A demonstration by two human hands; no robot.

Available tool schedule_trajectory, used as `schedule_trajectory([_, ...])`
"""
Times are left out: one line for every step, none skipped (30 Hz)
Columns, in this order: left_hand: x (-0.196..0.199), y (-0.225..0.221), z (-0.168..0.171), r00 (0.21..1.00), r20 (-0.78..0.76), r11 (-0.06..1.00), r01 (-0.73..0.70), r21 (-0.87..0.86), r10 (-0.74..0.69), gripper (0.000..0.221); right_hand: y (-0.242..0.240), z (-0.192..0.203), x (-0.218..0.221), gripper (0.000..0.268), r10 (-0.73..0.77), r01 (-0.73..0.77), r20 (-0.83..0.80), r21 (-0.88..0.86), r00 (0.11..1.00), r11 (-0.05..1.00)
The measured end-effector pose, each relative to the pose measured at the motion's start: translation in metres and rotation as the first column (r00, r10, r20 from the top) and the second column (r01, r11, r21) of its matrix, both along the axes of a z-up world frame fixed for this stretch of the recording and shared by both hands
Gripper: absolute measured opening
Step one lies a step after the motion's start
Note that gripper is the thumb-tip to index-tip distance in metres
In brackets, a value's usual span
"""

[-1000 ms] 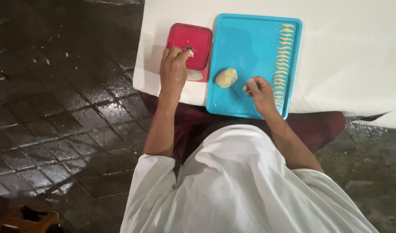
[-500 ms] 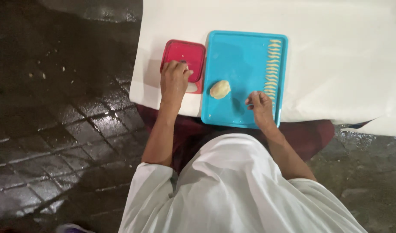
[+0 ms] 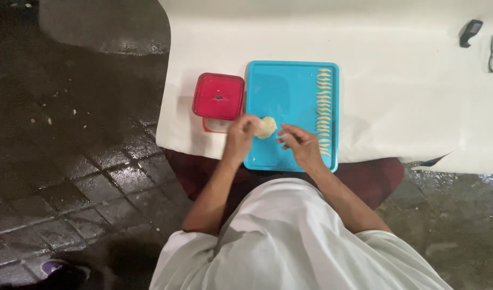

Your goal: The person is pinching off small bits of dough from a larger mass and shaping them into uniform crescent-like pieces before arranging them in rows on a blue tray.

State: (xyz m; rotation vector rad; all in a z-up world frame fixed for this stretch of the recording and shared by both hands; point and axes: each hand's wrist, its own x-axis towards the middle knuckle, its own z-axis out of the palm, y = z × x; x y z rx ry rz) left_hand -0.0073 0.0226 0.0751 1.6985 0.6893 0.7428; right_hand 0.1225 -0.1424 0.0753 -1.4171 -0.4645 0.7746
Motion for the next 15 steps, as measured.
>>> schedule_trajectory([0.003,-0.014,-0.013,0.999,-0.028,0.995,0.034,-0.099,-0.037,0.007,0.004,0.002,-0.003,0.024,0.03,-0.03,0.016,0.02,0.999,0.999])
schedule_trajectory([0.005,-0.03,-0.027,0.996,-0.053,0.978,0.061,-0.201,-0.073,0.002,0.008,0.004,-0.006,0.027,0.063,-0.065,0.031,0.037,0.998,0.997])
schedule_trajectory([0.003,-0.035,-0.016,0.996,-0.055,0.977,0.058,-0.203,-0.07,0.002,0.006,0.005,-0.006,0.027,0.067,-0.068,0.029,0.034,0.997,0.997])
schedule_trajectory([0.001,-0.04,-0.005,0.996,-0.008,0.957,0.084,-0.277,-0.09,0.002,0.006,0.006,-0.006,0.023,0.07,-0.071,0.041,0.022,0.997,0.997])
schedule_trajectory([-0.002,-0.044,0.006,0.994,0.04,0.931,0.112,-0.347,-0.105,0.003,0.006,0.007,-0.006,0.02,0.073,-0.074,0.053,0.009,0.996,0.997])
schedule_trajectory([-0.003,-0.046,-0.008,0.995,0.039,0.932,0.104,-0.348,-0.097,0.003,0.004,0.005,-0.007,0.02,0.082,-0.082,0.052,0.008,0.995,0.997])
schedule_trajectory([-0.003,-0.049,-0.022,0.993,0.083,0.912,0.109,-0.395,-0.083,0.008,0.001,0.003,-0.008,0.018,0.087,-0.086,0.079,-0.009,0.993,0.996])
schedule_trajectory([-0.004,-0.052,-0.035,0.99,0.126,0.89,0.118,-0.44,-0.069,0.016,-0.003,0.002,-0.01,0.016,0.089,-0.087,0.105,-0.027,0.99,0.996])
schedule_trajectory([-0.007,-0.055,-0.033,0.99,0.125,0.89,0.113,-0.442,-0.063,0.016,-0.005,0.002,-0.011,0.016,0.095,-0.093,0.104,-0.028,0.99,0.995])
schedule_trajectory([-0.008,-0.057,-0.03,0.989,0.137,0.862,0.119,-0.492,-0.058,0.017,-0.006,0.002,-0.012,0.015,0.088,-0.086,0.104,-0.024,0.991,0.996])
schedule_trajectory([-0.009,-0.059,-0.027,0.988,0.149,0.832,0.126,-0.541,-0.053,0.019,-0.008,0.002,-0.012,0.013,0.08,-0.079,0.105,-0.019,0.991,0.997])
schedule_trajectory([-0.011,-0.06,-0.022,0.987,0.148,0.831,0.129,-0.542,-0.057,0.019,-0.01,0.002,-0.013,0.013,0.076,-0.075,0.104,-0.02,0.992,0.997])
schedule_trajectory([-0.012,-0.062,-0.017,0.991,0.102,0.843,0.13,-0.522,-0.09,0.015,-0.012,0.002,-0.013,0.015,0.062,-0.061,0.111,-0.009,0.992,0.998])
schedule_trajectory([-0.011,-0.062,-0.012,0.991,0.057,0.857,0.133,-0.498,-0.121,0.015,-0.012,0.003,-0.012,0.017,0.047,-0.048,0.121,0.005,0.992,0.999])
schedule_trajectory([-0.011,-0.064,-0.012,0.99,0.059,0.857,0.138,-0.496,-0.125,0.015,-0.014,0.0,-0.012,0.017,0.043,-0.044,0.123,0.007,0.991,0.999])
